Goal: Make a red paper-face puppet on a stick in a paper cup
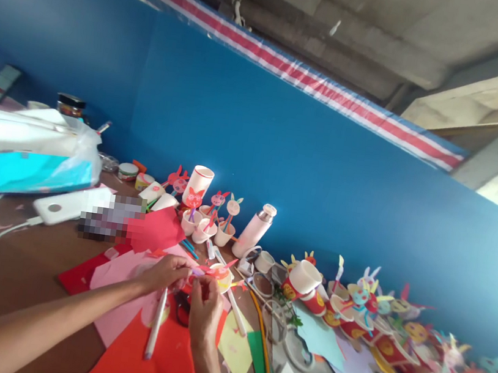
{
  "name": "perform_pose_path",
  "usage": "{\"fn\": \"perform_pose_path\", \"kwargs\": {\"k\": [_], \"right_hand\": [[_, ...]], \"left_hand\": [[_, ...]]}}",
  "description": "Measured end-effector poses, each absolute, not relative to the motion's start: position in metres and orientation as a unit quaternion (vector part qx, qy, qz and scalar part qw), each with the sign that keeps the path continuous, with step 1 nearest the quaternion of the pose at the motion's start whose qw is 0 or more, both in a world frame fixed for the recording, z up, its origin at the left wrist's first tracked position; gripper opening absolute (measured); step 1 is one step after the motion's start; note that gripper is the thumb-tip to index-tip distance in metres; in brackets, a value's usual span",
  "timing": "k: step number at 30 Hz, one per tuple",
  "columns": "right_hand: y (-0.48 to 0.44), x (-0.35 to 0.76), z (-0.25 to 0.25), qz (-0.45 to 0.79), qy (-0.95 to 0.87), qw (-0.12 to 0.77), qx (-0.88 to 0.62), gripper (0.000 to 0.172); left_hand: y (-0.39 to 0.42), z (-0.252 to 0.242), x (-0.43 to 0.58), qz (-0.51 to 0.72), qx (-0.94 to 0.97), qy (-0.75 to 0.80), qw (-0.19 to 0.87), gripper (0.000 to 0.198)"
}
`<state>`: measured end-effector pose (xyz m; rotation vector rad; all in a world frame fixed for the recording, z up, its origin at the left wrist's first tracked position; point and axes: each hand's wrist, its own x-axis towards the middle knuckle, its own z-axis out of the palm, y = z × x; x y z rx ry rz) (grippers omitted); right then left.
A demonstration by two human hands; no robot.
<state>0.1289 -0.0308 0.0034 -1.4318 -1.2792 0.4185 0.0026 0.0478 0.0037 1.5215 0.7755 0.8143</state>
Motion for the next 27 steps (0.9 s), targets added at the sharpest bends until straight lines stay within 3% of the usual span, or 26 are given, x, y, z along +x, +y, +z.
{"fn": "perform_pose_path", "kwargs": {"k": [12, 27], "right_hand": [[-0.018, 0.118, 0.008, 0.106, -0.544, 0.551, -0.625, 0.026], [-0.019, 0.120, 0.008, 0.019, -0.587, 0.455, -0.669, 0.018]], "left_hand": [[0.051, -0.009, 0.002, 0.349, 0.638, 0.321, 0.607, 0.024], [0.056, -0.017, 0.003, 0.292, 0.664, 0.328, 0.605, 0.030]]}}
